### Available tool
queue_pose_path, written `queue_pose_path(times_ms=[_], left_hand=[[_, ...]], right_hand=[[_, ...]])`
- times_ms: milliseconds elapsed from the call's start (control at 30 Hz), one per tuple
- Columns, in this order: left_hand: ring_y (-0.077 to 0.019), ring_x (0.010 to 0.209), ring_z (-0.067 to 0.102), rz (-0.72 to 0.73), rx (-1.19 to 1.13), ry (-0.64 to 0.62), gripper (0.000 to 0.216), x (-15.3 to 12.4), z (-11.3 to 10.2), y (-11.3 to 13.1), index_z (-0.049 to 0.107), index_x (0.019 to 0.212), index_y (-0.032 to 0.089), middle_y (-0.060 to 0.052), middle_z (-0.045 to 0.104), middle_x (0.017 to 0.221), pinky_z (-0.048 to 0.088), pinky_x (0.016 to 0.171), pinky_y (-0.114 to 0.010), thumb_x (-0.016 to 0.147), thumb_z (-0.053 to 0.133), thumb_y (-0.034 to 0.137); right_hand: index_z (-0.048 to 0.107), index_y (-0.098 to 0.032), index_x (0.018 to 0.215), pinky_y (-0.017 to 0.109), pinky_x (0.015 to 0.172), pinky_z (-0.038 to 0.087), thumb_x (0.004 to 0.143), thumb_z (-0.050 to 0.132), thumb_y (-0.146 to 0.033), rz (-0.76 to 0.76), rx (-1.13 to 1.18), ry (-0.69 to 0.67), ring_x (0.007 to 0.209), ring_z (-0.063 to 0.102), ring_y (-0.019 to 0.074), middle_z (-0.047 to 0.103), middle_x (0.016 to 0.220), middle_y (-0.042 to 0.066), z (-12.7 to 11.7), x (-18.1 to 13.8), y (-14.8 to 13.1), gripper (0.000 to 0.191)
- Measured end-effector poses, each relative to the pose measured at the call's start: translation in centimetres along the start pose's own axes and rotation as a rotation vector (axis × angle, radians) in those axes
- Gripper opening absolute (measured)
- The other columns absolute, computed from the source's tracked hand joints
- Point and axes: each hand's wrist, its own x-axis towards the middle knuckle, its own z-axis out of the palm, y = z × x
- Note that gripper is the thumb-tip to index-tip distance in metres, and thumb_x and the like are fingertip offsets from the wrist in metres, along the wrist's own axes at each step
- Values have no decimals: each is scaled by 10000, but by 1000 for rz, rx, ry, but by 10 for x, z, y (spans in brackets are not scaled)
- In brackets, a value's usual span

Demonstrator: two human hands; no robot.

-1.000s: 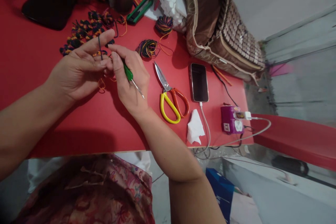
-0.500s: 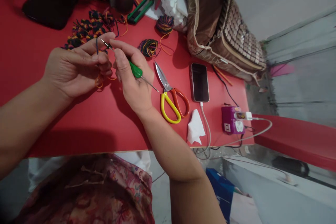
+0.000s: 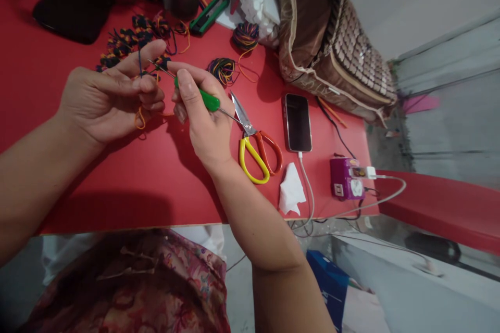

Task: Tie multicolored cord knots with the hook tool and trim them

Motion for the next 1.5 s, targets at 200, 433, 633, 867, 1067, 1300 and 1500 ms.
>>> queue_pose_path(times_ms=[200, 433, 633, 867, 1067, 1300, 1500], left_hand=[[-139, 592, 677, -19, 56, -77, 537, 7, -16, 3, 804, 1438, 213, 36, 749, 704, 569, 715, -250, 987, 619, -13], [-125, 521, 556, -20, -56, -16, 466, -1, -1, 6, 818, 1249, 136, -7, 676, 628, 488, 593, -222, 1011, 455, -35], [-146, 486, 568, -50, -74, -10, 678, -2, -2, 8, 700, 1613, 228, 25, 697, 633, 461, 530, -228, 1005, 526, -14], [-130, 416, 508, -87, -219, -19, 778, -6, 4, 15, 443, 1833, 93, 4, 632, 583, 406, 430, -184, 1081, 279, -18], [-113, 388, 488, -138, -261, -106, 968, 1, -8, 23, 366, 1847, -1, 15, 564, 536, 409, 388, -142, 886, 470, -49], [-95, 338, 486, -209, -296, -105, 881, 1, -14, 30, 249, 1887, -6, -7, 557, 546, 337, 319, -96, 1022, 408, 53], [-78, 321, 472, -208, -276, -131, 1069, 1, -19, 30, 113, 1909, 17, 0, 573, 584, 324, 308, -83, 905, 480, -12]], right_hand=[[845, -370, 1092, 358, 547, 446, 977, 894, -662, 31, 93, 10, 587, 475, 161, 653, 800, -13, 0, -1, -8, 317], [880, -395, 1087, 359, 541, 388, 1041, 870, -485, -17, 189, -39, 558, 427, 153, 649, 793, -29, -1, -1, -7, 102], [864, -439, 1097, 389, 557, 458, 1030, 851, -576, -45, 59, -22, 574, 475, 188, 638, 772, -21, -3, -1, -8, 153], [905, -330, 1108, 329, 533, 421, 1067, 843, -464, -113, 122, -43, 552, 458, 125, 597, 718, -49, -3, -2, -8, 153], [929, -377, 1033, 343, 581, 411, 1054, 874, -456, -19, 113, -28, 602, 483, 139, 598, 741, -33, -1, -7, -24, 98], [876, -379, 1105, 378, 599, 506, 991, 848, -688, 73, -94, -66, 672, 553, 205, 645, 773, 6, -12, -3, -26, 330], [905, -360, 1084, 368, 592, 469, 1041, 828, -570, 0, -52, -51, 636, 533, 177, 619, 747, -3, -14, -4, -25, 228]])
